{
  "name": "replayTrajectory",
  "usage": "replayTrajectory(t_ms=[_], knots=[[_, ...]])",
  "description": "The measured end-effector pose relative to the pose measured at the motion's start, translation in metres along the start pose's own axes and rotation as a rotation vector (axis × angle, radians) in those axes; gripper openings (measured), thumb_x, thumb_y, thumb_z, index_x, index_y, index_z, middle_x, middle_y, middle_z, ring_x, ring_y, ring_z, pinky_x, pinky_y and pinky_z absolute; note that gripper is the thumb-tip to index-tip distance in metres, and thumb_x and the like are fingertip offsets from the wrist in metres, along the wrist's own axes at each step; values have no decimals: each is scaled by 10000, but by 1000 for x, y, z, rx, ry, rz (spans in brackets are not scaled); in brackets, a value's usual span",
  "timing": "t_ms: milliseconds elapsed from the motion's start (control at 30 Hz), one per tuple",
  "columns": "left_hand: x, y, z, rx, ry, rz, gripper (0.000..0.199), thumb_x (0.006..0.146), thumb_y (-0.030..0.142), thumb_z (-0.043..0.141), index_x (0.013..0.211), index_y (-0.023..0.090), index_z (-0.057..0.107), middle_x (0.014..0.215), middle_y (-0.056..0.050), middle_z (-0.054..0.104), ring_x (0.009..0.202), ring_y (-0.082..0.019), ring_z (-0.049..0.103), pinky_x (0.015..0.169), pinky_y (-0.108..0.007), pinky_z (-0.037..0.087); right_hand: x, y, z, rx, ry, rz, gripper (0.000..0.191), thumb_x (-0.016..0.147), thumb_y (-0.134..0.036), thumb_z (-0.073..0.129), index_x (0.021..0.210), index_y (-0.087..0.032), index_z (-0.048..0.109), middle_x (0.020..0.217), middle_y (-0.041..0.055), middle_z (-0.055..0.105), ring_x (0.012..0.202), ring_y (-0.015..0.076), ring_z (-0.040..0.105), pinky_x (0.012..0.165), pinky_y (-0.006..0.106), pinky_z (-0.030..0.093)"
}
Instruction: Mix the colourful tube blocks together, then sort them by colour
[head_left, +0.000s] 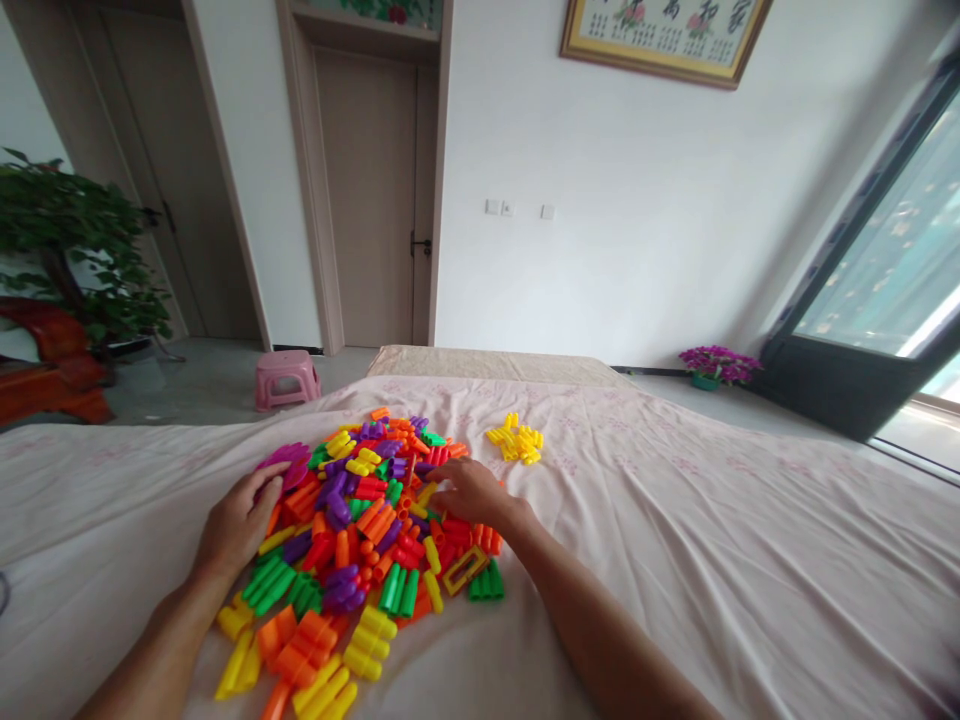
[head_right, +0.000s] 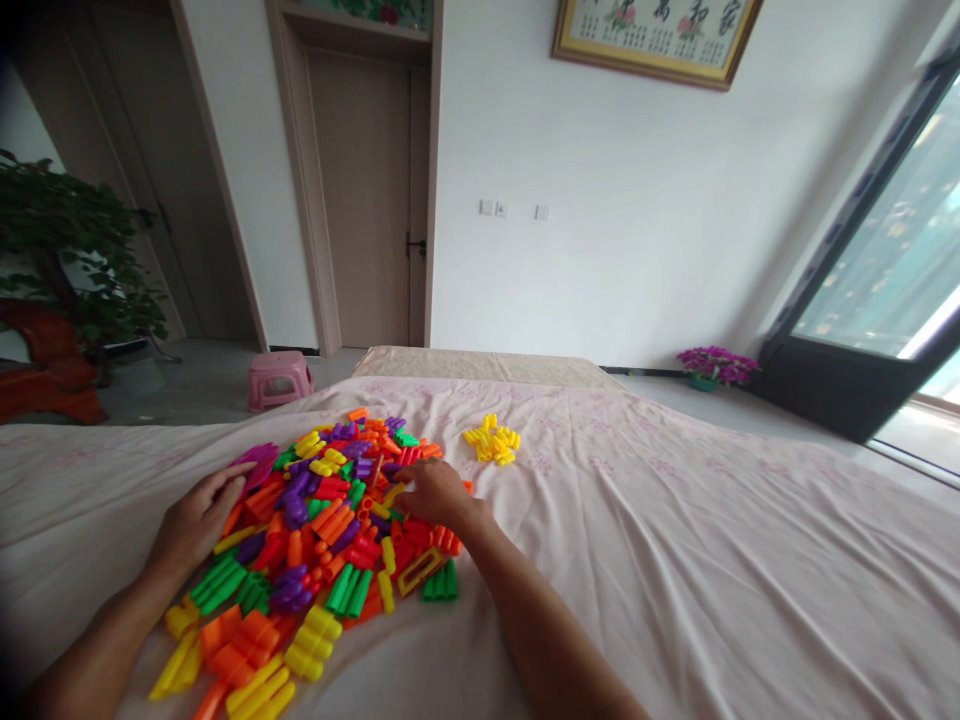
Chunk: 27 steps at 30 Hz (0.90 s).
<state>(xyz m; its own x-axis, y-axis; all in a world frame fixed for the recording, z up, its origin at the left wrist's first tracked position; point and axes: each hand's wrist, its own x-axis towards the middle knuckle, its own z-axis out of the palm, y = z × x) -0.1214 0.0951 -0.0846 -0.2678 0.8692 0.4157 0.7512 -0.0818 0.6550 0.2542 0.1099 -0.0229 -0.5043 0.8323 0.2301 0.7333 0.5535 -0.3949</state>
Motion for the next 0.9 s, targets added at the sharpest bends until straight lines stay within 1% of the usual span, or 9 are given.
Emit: replayTrajectory(t_ms=[100, 233, 367, 533, 633, 700, 767, 833, 900], knots=[[0, 1, 0, 0, 6, 1, 458, 901, 475, 425, 1201, 241, 681, 1254, -80, 697, 1180, -254, 632, 1045, -372, 469, -2, -8, 6, -79, -32, -10, 299, 832, -309, 632, 1108, -274, 741, 1050, 39, 751, 986, 217, 660, 887, 292, 447], [0, 1, 0, -14, 4, 5, 465, 902, 482, 420, 1203, 237, 676, 1263, -82, 692, 1187, -250, 628, 1053, -366, 461, -2, -5, 10, -120, -19, 34, 272, 815, -304, 620, 1054, -251, 740, 994, 46, 747, 932, 214, 663, 821, 283, 456], [-1, 3, -1, -12, -15, -5, 484, 905, 492, 406, 1216, 225, 664, 1279, -88, 680, 1208, -257, 611, 1065, -377, 446, -2, -2, 10, -89, -25, 5, 268, 783, -242, 618, 1028, -241, 729, 1026, 40, 743, 965, 209, 657, 858, 283, 446], [-1, 5, -2, 1, -15, -19, 477, 901, 494, 405, 1199, 231, 668, 1268, -87, 687, 1202, -260, 617, 1059, -373, 452, -2, -5, 8, -121, -53, 11, 329, 776, -226, 624, 1086, -255, 731, 1029, 43, 746, 965, 218, 654, 855, 292, 445], [0, 4, -1, 12, -12, -15, 476, 904, 493, 400, 1201, 235, 670, 1269, -84, 688, 1203, -260, 618, 1046, -366, 464, -1, -6, 7, -160, -54, 16, 265, 777, -262, 655, 1022, -251, 754, 984, 53, 746, 927, 222, 651, 826, 291, 439], [0, 3, -1, 18, -6, -14, 476, 904, 493, 399, 1198, 237, 673, 1265, -86, 691, 1200, -262, 621, 1038, -366, 471, -1, -5, 6, -166, -37, 50, 224, 784, -280, 664, 986, -241, 753, 972, 58, 735, 900, 213, 644, 779, 279, 429], [1, 2, 0, 15, -3, -9, 475, 904, 491, 399, 1194, 235, 675, 1261, -88, 692, 1192, -263, 624, 1040, -371, 470, -1, -2, 3, -153, -3, 108, 193, 805, -265, 645, 967, -232, 743, 976, 59, 717, 870, 196, 636, 723, 262, 410], [1, 1, 1, 10, -4, -4, 478, 904, 490, 399, 1195, 230, 674, 1264, -90, 690, 1193, -265, 622, 1047, -378, 464, 0, 5, -1, -123, 56, 151, 177, 832, -232, 611, 960, -222, 734, 992, 59, 700, 854, 180, 629, 697, 251, 393], [0, 1, 1, 8, -3, -6, 482, 901, 494, 400, 1196, 227, 674, 1265, -92, 689, 1197, -269, 620, 1048, -382, 464, 2, 15, -8, -87, 140, 175, 185, 853, -215, 589, 976, -210, 727, 1008, 65, 691, 863, 173, 625, 712, 247, 392]])
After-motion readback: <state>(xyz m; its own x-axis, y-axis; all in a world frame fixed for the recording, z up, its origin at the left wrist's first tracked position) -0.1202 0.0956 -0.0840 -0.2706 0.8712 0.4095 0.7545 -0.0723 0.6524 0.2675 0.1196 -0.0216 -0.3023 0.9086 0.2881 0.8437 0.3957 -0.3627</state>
